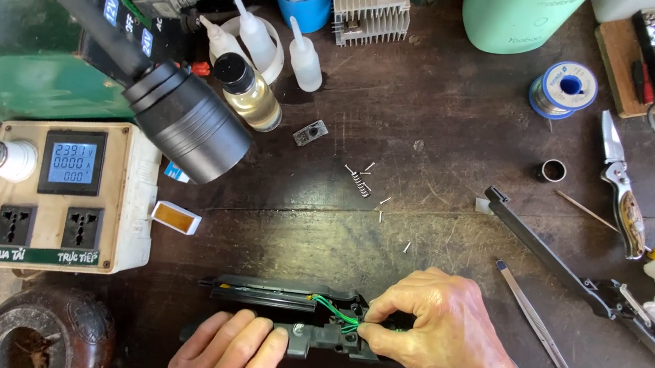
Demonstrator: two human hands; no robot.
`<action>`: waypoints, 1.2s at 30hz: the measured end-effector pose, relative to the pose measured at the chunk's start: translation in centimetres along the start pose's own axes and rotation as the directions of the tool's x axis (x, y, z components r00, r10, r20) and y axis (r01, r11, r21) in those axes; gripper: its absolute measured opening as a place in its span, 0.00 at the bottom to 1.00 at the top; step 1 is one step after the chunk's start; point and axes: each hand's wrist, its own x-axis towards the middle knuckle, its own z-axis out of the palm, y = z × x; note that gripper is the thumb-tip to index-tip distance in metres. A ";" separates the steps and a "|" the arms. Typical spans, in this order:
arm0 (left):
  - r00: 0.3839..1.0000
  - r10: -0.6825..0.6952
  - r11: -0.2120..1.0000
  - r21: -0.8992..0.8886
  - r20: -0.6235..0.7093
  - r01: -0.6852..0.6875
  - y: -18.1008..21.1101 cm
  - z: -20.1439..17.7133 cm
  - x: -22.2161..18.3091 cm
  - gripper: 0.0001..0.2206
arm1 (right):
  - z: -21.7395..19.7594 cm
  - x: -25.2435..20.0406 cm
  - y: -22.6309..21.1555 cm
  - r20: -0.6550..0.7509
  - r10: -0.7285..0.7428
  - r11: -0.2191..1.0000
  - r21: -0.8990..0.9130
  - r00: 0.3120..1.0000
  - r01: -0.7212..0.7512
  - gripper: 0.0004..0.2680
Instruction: Securing internal wiring and a circuit board into the plastic housing of a hair straightener during repair.
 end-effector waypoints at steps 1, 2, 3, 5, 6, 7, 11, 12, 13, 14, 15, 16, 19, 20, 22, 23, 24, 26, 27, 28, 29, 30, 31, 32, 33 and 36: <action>1.000 0.003 1.000 -0.002 -0.002 -0.003 -0.3 0.3 -0.4 0.18 | -0.1 0.0 0.0 -0.003 0.001 1.000 -0.001 1.000 -0.001 0.04; 0.998 0.058 0.998 0.021 -0.008 -0.058 -0.6 0.6 -0.9 0.18 | -0.1 0.0 -0.1 -0.016 -0.022 1.000 0.003 1.000 0.022 0.05; 0.993 0.113 0.993 0.045 -0.013 -0.113 -0.9 0.8 -1.3 0.17 | -0.1 -0.1 -0.1 -0.028 -0.045 0.999 0.007 0.999 0.045 0.05; 0.997 0.074 0.997 0.033 -0.005 -0.074 -0.4 0.6 -1.0 0.13 | -0.3 0.0 -0.2 -0.023 -0.056 0.998 0.015 0.998 0.056 0.05; 0.999 0.037 0.999 0.022 0.005 -0.037 -0.2 0.4 -0.9 0.09 | -0.4 0.0 -0.2 -0.018 -0.067 0.997 0.025 0.998 0.067 0.05; 0.999 0.034 0.999 0.022 0.006 -0.034 -0.1 0.3 -0.4 0.09 | -0.3 0.0 -0.2 -0.015 -0.067 0.997 0.026 0.998 0.067 0.05; 0.997 -0.028 1.000 0.003 -0.066 0.029 0.3 0.0 1.1 0.07 | -0.4 -0.1 -0.2 -0.017 -0.077 0.997 0.007 0.997 0.077 0.05; 0.996 -0.077 0.997 -0.008 -0.045 0.077 0.5 -0.1 1.4 0.05 | -0.4 0.0 -0.2 -0.014 -0.078 0.997 0.016 0.997 0.078 0.05; 0.996 -0.079 0.997 -0.008 -0.044 0.079 0.3 -0.1 1.2 0.05 | -0.4 0.1 -0.1 -0.012 -0.077 0.997 0.016 0.997 0.078 0.05; 0.997 -0.077 0.997 -0.034 -0.028 0.076 0.1 0.0 1.0 0.04 | -0.4 0.1 -0.1 0.004 -0.051 0.999 -0.002 0.999 0.051 0.04; 0.997 -0.075 0.995 -0.059 -0.011 0.075 0.0 0.0 0.8 0.04 | -0.4 0.2 0.0 0.019 -0.025 0.999 -0.021 1.000 0.025 0.04; 0.997 -0.076 0.995 -0.060 -0.011 0.075 0.0 0.1 0.8 0.04 | -0.6 0.3 -0.1 0.019 -0.025 0.999 -0.022 1.000 0.025 0.04; 0.996 -0.090 0.994 -0.058 -0.024 0.088 0.1 0.2 0.7 0.03 | -1.0 0.7 -0.5 0.092 0.081 0.997 -0.020 0.993 -0.079 0.02; 0.996 -0.088 0.994 -0.064 -0.024 0.086 0.0 0.2 0.6 0.04 | -1.0 0.8 -0.5 0.112 0.110 0.994 -0.040 0.988 -0.106 0.02; 0.996 -0.086 0.994 -0.069 -0.027 0.084 0.0 0.1 0.6 0.05 | -1.0 0.9 -0.7 0.130 0.137 0.990 -0.062 0.982 -0.130 0.02; 0.995 -0.082 0.995 -0.064 -0.048 0.079 0.0 0.2 0.6 0.05 | -1.1 1.0 -0.8 0.137 0.161 0.986 -0.063 0.977 -0.153 0.02; 0.995 -0.078 0.995 -0.059 -0.068 0.074 0.0 0.2 0.6 0.05 | -1.1 1.0 -0.9 0.144 0.184 0.982 -0.064 0.972 -0.176 0.02; 0.994 -0.063 0.997 -0.060 -0.090 0.057 -0.3 0.2 0.7 0.07 | -1.2 1.1 -1.0 0.141 0.171 0.985 -0.059 0.975 -0.164 0.02; 0.993 -0.047 0.997 -0.061 -0.110 0.041 -0.5 0.3 0.7 0.09 | -1.3 1.0 -1.1 0.139 0.160 0.987 -0.052 0.977 -0.154 0.02; 0.993 -0.047 0.997 -0.061 -0.109 0.040 -0.7 0.1 0.5 0.09 | -1.3 1.0 -1.2 0.139 0.160 0.987 -0.052 0.977 -0.154 0.02; 0.996 -0.048 0.997 -0.061 -0.072 0.043 -1.0 0.0 0.3 0.10 | -1.4 1.0 -1.4 0.155 0.202 0.979 -0.057 0.967 -0.195 0.02; 0.998 -0.048 0.997 -0.060 -0.035 0.046 -1.2 -0.2 0.1 0.12 | -1.5 1.0 -1.6 0.170 0.242 0.970 -0.063 0.955 -0.235 0.02; 0.998 -0.047 0.997 -0.059 -0.036 0.045 -1.5 -0.1 -0.1 0.12 | -1.5 1.0 -1.5 0.169 0.241 0.970 -0.062 0.956 -0.234 0.02; 0.997 -0.049 0.997 -0.064 -0.059 0.046 -1.7 -0.1 -0.1 0.13 | -1.5 1.0 -1.4 0.172 0.236 0.972 -0.065 0.957 -0.228 0.02; 0.995 -0.052 0.997 -0.069 -0.081 0.046 -2.0 0.0 -0.2 0.13 | -1.4 1.1 -1.4 0.175 0.230 0.973 -0.067 0.957 -0.221 0.02; 0.989 -0.125 0.983 -0.145 -0.073 0.113 -2.1 -0.1 -0.2 0.14 | -1.7 1.3 -1.6 0.194 0.250 0.967 -0.093 0.949 -0.236 0.02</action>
